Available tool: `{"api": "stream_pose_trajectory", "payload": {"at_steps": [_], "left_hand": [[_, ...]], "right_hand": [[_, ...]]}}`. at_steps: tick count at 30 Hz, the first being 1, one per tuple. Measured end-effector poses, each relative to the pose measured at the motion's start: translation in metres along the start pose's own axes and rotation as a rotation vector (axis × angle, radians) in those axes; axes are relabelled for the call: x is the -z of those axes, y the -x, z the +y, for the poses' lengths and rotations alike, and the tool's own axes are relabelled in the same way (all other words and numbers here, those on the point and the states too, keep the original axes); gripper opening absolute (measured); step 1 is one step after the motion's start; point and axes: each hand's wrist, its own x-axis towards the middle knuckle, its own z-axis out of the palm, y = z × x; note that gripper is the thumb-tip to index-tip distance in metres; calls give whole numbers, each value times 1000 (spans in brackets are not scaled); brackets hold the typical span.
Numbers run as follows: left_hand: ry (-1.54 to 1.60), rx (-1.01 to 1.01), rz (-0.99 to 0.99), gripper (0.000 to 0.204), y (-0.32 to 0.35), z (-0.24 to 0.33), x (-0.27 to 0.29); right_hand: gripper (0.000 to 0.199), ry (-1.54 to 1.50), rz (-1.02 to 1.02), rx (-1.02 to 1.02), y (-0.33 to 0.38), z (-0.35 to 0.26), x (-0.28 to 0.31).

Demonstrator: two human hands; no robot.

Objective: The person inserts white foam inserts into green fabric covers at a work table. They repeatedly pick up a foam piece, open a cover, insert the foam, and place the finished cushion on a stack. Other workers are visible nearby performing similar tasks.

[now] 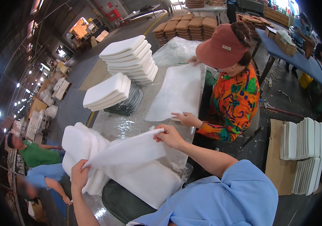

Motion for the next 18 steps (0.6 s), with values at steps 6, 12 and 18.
{"api": "stream_pose_trajectory", "payload": {"at_steps": [6,12,18], "left_hand": [[-59,-2,34,14,-10,-3,8],[-296,-188,338,23,-84,4,36],[-559,-88,465,31,-166,22,26]], "right_hand": [[17,-70,42,21,-22,-7,9],[13,-131,106,67,-83,-41,16],[16,-107,192,-54,-138,-46,11]]}}
